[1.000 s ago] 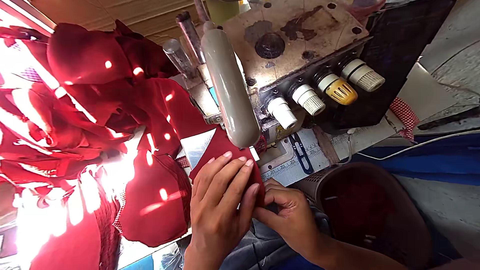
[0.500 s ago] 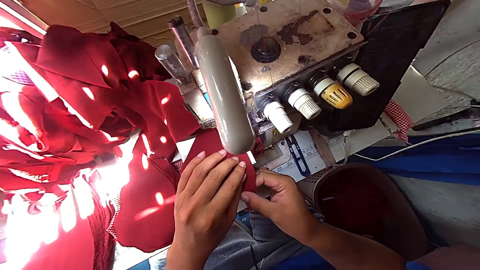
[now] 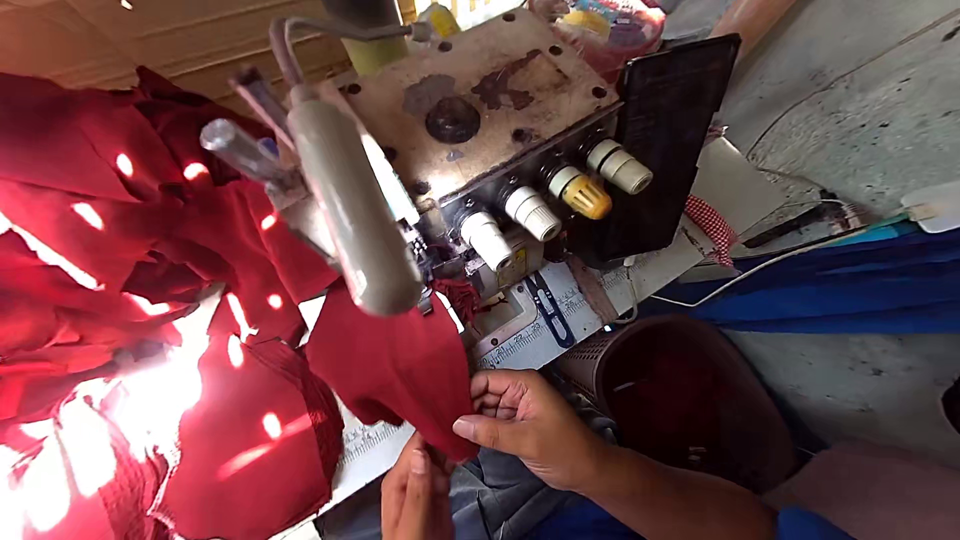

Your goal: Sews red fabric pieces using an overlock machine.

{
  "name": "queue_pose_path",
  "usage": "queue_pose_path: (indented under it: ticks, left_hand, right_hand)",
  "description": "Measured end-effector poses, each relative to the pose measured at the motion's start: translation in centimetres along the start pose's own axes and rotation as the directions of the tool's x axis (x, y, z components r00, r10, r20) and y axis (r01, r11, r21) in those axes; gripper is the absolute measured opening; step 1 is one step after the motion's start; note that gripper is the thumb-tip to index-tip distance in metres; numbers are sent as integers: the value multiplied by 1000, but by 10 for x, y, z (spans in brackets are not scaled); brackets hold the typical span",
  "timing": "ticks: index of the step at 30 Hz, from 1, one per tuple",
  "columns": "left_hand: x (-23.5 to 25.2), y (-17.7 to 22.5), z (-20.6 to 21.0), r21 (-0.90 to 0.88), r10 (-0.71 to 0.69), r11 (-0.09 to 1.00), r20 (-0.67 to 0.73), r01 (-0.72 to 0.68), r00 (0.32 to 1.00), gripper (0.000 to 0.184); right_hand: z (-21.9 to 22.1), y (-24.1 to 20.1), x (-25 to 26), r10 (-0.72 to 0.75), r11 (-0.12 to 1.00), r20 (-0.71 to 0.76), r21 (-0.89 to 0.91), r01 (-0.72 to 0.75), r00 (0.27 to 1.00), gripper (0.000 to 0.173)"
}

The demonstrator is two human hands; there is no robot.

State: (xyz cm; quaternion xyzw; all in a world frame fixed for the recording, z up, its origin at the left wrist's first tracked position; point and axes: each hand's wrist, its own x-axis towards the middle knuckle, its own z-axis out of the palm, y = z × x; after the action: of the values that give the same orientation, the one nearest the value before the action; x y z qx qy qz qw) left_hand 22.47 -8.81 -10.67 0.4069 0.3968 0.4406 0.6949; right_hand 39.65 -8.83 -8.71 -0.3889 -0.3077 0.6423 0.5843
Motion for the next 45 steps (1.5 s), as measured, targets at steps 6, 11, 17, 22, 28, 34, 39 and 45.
queue_pose_path:
  ticks: [6, 11, 17, 22, 28, 34, 39, 45]
  left_hand:
    - [18, 20, 9, -209, 56, 972, -222, -104, 973, 25]
    - [15, 19, 7, 92, 246, 969, -308, -229, 919, 19]
    - [18, 16, 7, 94, 250, 968, -301, -232, 920, 20]
    - [12, 0, 0, 123, 349, 937, -351, -327, 869, 24]
    - [17, -24, -10, 739, 796, 393, 25, -547, 605, 72]
    - [54, 27, -2, 744, 634, -107, 562, -660, 531, 41]
    - [64, 44, -6, 603, 538, -110, 705, -790, 463, 22]
    - [71, 45, -4, 619, 559, -100, 682, -779, 471, 22]
  right_hand:
    - [0, 2, -6, 26, 998, 3, 58, -26, 1000, 14]
    - [-1, 6, -8, 112, 980, 21, 162, -114, 993, 39]
    - [8, 12, -4, 163, 982, -64, 102, -156, 984, 19]
    - [10, 12, -11, 68, 997, -138, 28, -65, 988, 9]
    - [14, 7, -19, -131, 973, -115, -206, 106, 985, 15]
    - [15, 2, -23, -115, 988, -53, -113, 108, 992, 11]
    - [7, 8, -21, -67, 998, -29, 4, 67, 997, 9]
    - [-1, 1, -6, -94, 996, -11, -8, 94, 995, 10]
